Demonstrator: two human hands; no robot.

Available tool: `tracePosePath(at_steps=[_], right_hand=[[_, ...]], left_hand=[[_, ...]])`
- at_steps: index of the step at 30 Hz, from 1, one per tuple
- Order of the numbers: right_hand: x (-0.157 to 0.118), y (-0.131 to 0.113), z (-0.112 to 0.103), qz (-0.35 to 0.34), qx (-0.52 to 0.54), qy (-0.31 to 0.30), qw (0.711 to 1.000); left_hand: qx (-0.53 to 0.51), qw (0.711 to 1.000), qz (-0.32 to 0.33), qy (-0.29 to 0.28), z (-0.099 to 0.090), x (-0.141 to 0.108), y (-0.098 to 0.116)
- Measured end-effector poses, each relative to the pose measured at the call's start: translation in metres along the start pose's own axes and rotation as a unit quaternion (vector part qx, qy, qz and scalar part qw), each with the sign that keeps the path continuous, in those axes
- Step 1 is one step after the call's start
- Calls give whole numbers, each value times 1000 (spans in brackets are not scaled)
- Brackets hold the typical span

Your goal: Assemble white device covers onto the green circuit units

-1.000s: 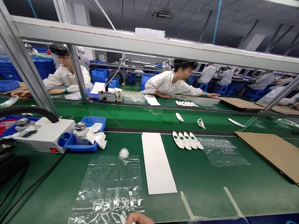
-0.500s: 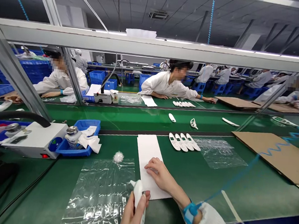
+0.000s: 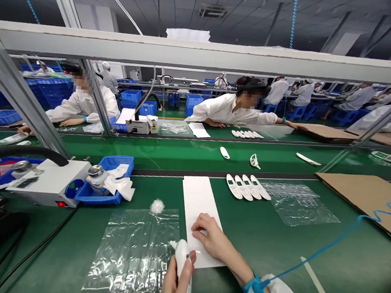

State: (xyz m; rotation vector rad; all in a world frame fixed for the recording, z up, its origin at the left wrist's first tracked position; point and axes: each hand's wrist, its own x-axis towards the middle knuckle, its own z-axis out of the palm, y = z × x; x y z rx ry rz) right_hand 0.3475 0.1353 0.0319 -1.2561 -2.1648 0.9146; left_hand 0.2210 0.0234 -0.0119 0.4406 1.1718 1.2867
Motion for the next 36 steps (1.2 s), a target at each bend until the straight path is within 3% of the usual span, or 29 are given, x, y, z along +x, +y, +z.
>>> tracePosePath(at_steps=[7,14,19,23,25,30,36], right_hand=[[-1,0,6,-3,6,15,1000],[1,9,-1,1,116,32,993],[-11,-26,-13,0,209,51,977],[-32,-68,-10,20,312,-31,949],[-39,-81,-3,30,313,-67,947],[-41,-88,13,27,232,-52,971],[-40,-86,18,14,229,-46,972]], left_hand=[[29,999,18,-13,-1,-3,3],[25,1000,-2,12,9,-13,21],[53,996,-41,-52,2,-23,48],[18,993,-88,-75,-9,-22,51],[2,993,-87,-76,-12,-21,48],[-10,995,-89,-46,-14,-23,41],[-22,995,-87,-39,-14,-25,43]])
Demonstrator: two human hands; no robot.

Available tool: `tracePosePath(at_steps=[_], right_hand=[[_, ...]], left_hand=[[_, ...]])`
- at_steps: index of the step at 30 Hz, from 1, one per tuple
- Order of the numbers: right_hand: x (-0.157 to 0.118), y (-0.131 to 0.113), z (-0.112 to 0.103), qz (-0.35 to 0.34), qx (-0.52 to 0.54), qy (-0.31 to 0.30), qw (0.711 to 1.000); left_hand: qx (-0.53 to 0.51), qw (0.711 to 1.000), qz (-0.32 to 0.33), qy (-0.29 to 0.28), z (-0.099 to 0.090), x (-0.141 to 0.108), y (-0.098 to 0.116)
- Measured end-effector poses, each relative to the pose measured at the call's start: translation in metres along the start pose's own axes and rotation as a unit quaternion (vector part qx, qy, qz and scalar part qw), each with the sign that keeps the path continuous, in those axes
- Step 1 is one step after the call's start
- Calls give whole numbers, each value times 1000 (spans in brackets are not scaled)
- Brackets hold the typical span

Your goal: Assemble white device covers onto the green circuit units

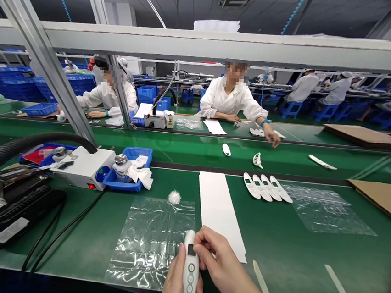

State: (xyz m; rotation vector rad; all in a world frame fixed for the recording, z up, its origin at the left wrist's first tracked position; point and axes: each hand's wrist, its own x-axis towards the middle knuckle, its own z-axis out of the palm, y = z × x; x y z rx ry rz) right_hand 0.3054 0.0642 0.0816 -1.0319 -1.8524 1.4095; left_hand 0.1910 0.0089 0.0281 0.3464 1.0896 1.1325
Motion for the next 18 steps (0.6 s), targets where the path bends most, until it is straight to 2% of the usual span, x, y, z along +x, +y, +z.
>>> tracePosePath(at_steps=[18], right_hand=[[3,8,3,5,-9,2,1000]], left_hand=[[45,999,-7,-1,-6,4,-5]])
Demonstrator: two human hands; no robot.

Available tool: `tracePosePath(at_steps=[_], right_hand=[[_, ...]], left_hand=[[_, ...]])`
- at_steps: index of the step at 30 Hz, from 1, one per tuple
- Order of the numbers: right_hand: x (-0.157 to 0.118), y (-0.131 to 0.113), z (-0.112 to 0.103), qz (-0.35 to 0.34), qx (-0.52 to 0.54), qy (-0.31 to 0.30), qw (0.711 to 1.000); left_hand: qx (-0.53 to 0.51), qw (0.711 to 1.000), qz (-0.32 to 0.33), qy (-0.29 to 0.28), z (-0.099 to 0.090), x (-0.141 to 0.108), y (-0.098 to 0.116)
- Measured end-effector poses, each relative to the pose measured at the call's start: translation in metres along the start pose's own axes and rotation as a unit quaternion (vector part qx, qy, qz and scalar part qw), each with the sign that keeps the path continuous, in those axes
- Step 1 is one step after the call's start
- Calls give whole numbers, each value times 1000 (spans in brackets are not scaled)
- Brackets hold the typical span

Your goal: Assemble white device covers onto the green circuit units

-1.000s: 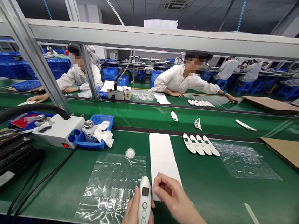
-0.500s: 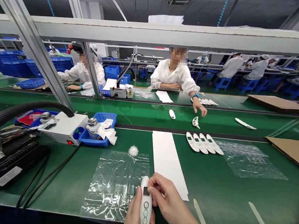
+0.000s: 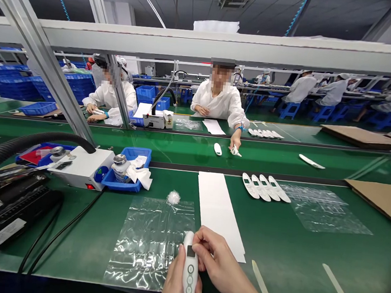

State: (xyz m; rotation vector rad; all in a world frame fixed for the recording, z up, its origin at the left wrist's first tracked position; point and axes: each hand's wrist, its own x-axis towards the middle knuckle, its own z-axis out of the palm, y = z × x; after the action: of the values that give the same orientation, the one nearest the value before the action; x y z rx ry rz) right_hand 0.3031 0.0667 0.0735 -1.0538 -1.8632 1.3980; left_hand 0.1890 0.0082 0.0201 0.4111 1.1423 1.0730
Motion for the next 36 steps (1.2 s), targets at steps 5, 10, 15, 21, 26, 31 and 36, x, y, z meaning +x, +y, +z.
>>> tracePosePath(at_steps=[5,10,15,21,26,31,36], right_hand=[[-1,-1,2,-9,-43,5,999],[-4,-4,5,-31,-76,18,996],[-5,5,14,36,73,-2,997],[-5,7,16,-20,152,49,987],[-1,3,14,-73,95,40,992],[5,6,15,-27,156,31,987],[4,3,12,-21,178,-36,983]], left_hand=[[18,1000,-5,14,2,-4,5],[38,999,12,32,7,-14,14],[82,993,67,47,12,-21,20],[96,989,79,80,10,-27,22],[134,983,110,62,10,-32,26],[127,987,96,36,11,-34,32],[83,993,67,49,8,-34,33]])
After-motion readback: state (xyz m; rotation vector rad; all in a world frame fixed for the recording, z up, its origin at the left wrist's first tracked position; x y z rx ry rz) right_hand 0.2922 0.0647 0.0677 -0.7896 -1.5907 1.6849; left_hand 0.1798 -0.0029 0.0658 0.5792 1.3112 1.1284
